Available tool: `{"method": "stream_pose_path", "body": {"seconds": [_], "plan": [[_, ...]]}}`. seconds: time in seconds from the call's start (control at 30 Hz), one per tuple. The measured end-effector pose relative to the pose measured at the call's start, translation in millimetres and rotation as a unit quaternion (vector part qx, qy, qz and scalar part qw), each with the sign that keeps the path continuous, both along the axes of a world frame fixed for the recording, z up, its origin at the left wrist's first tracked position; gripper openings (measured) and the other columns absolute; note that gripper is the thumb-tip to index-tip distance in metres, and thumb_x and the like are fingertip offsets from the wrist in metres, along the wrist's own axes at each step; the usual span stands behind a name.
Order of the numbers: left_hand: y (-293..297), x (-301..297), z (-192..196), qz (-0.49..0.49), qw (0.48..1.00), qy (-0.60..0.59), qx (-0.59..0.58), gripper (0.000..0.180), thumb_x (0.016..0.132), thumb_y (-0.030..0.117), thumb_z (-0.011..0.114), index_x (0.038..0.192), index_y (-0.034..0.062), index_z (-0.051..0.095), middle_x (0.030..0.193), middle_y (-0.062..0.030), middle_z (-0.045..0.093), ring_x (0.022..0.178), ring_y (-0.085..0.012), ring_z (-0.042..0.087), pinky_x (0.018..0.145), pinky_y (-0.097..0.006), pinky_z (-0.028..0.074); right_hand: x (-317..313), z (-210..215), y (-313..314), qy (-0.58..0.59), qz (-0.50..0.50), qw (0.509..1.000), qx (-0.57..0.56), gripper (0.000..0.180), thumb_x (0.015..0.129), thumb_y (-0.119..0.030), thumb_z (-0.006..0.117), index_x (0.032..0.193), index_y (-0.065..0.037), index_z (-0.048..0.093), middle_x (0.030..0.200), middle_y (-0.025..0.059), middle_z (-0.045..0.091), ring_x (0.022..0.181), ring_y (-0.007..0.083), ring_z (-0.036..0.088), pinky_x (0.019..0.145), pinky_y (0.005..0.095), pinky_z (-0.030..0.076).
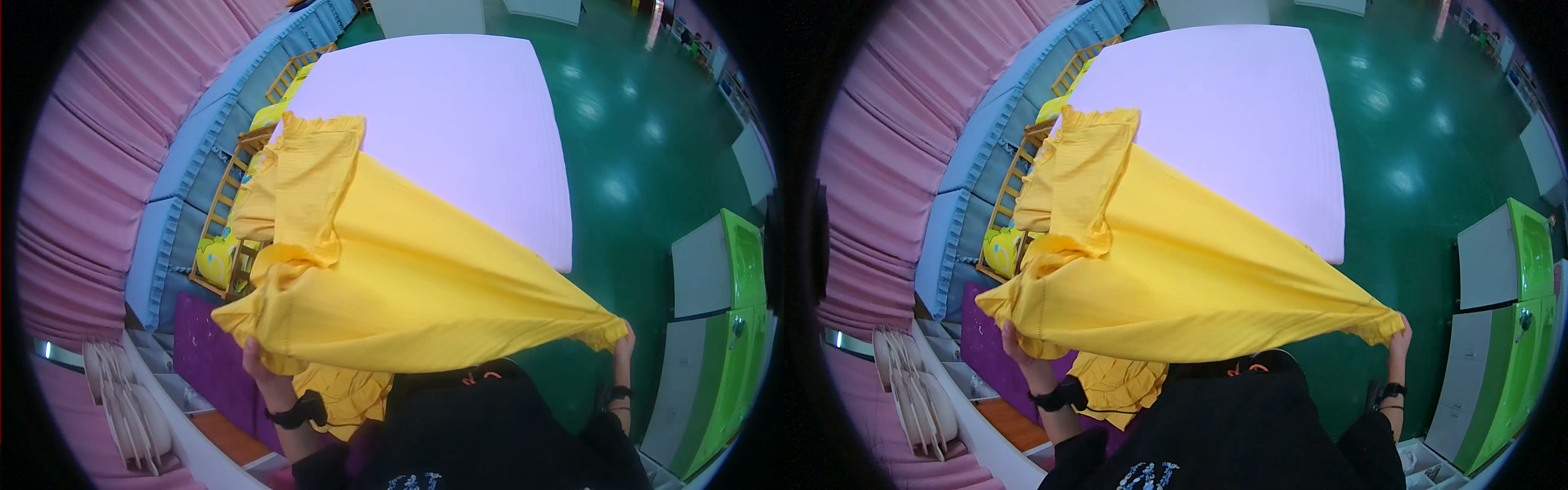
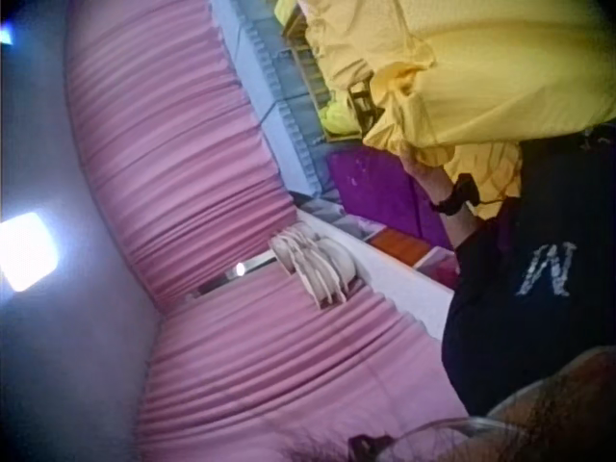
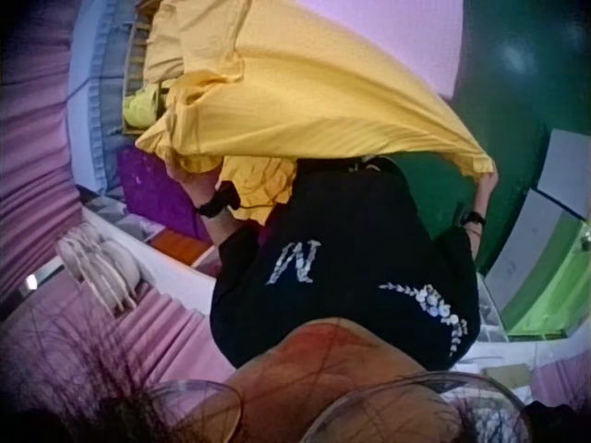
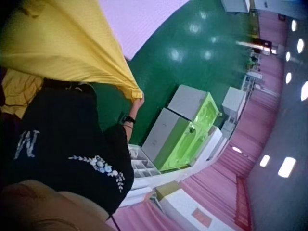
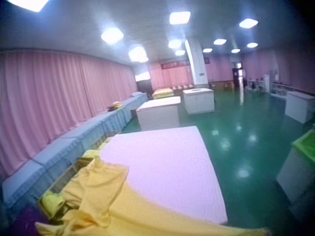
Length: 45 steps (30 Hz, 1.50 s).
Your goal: The recorder folds two large yellow pieces of cloth, likely linens or bedsheets, in a daycare setting.
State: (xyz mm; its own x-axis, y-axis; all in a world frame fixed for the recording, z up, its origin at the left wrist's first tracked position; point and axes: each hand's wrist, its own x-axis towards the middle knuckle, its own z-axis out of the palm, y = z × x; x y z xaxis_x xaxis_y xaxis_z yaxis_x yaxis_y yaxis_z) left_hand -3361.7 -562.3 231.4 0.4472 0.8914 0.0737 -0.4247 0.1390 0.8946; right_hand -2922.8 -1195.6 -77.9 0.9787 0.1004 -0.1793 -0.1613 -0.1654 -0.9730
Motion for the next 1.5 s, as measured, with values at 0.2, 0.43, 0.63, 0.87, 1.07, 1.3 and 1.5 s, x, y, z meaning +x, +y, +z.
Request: {"method": "stream_pose_path", "body": {"seconds": [0.2, 0.43, 0.63, 0.87, 1.07, 1.3, 1.5], "plan": [[-12.9, 74.9, -11.1, -0.155, 0.988, -0.005, 0.005, 0.085, 0.08, 0.029, 0.076, 0.146, -0.004, 0.035, 0.14, -0.0178, 0.053, 0.126, -0.0309, 0.055, 0.107, -0.042, 0.045, -62.4, 25.2, 16.6, 0.173, -0.087, 0.972, 0.136, 0.029, 0.099, -0.013, 0.052, 0.124, -0.002, 0.061, 0.115, 0.0047, 0.066, 0.102, 0.0165, 0.065, 0.086, 0.0321, 0.054], [-41.9, 133.8, -29.5, -0.46, 0.881, 0.08, -0.069, 0.079, 0.079, 0.023, 0.079, 0.143, -0.0031, 0.042, 0.135, -0.0127, 0.058, 0.123, -0.0234, 0.056, 0.107, -0.037, 0.044, -114.0, 64.4, 41.8, 0.171, 0.044, 0.972, 0.156, 0.026, 0.099, -0.014, 0.053, 0.121, -0.003, 0.062, 0.107, 0.005, 0.068, 0.093, 0.0178, 0.068, 0.079, 0.0324, 0.056], [-195.3, 183.1, -62.6, -0.812, 0.573, 0.099, -0.046, 0.034, 0.098, 0.027, 0.066, 0.12, 0.0014, 0.061, 0.112, -0.0022, 0.067, 0.105, -0.0116, 0.058, 0.091, -0.029, 0.049, -178.0, -50.7, -108.5, 0.235, -0.016, 0.967, 0.1, 0.022, 0.097, -0.01, 0.052, 0.112, -0.001, 0.066, 0.1, 0.0039, 0.067, 0.088, 0.0153, 0.065, 0.077, 0.0306, 0.054], [-259.8, 225.4, -96.3, -0.87, 0.462, 0.005, -0.173, 0.029, 0.101, 0.03, 0.061, 0.107, 0.0016, 0.059, 0.095, 0.0038, 0.058, 0.089, -0.006, 0.052, 0.076, -0.025, 0.045, -130.8, -135.1, -83.6, 0.243, 0.05, 0.966, -0.072, 0.022, 0.097, -0.01, 0.051, 0.108, 0.0, 0.067, 0.098, 0.0037, 0.067, 0.087, 0.0143, 0.064, 0.076, 0.0299, 0.053], [-256.7, 220.5, -68.8, -0.829, 0.541, 0.067, -0.127, 0.034, 0.101, 0.033, 0.06, 0.114, 0.0018, 0.059, 0.103, 0.0007, 0.06, 0.095, -0.0084, 0.054, 0.082, -0.028, 0.047, -78.5, -45.7, -28.5, -0.031, 0.22, 0.883, -0.414, 0.034, 0.086, -0.004, 0.059, 0.12, -0.001, 0.061, 0.111, 0.0131, 0.065, 0.093, 0.0244, 0.064, 0.083, 0.0349, 0.052], [-279.3, 207.7, -35.2, -0.827, 0.558, 0.066, 0.032, 0.032, 0.103, 0.03, 0.056, 0.118, 0.001, 0.057, 0.102, -0.0013, 0.06, 0.095, -0.0102, 0.054, 0.083, -0.029, 0.048, -92.0, 148.2, 177.6, 0.294, 0.326, 0.883, 0.166, 0.053, 0.103, -0.043, 0.05, 0.141, -0.006, 0.05, 0.132, 0.0108, 0.061, 0.125, 0.0211, 0.055, 0.103, 0.0353, 0.044], [-318.8, 163.1, -37.6, -0.84, 0.508, 0.08, 0.172, 0.032, 0.101, 0.031, 0.059, 0.108, -0.0007, 0.06, 0.094, -0.0053, 0.063, 0.087, -0.0147, 0.057, 0.079, -0.03, 0.049, -173.3, 207.8, 261.9, 0.24, 0.547, 0.791, 0.134, 0.052, 0.095, -0.018, 0.064, 0.142, -0.001, 0.047, 0.134, 0.0057, 0.059, 0.119, 0.0136, 0.056, 0.101, 0.0301, 0.044]]}}
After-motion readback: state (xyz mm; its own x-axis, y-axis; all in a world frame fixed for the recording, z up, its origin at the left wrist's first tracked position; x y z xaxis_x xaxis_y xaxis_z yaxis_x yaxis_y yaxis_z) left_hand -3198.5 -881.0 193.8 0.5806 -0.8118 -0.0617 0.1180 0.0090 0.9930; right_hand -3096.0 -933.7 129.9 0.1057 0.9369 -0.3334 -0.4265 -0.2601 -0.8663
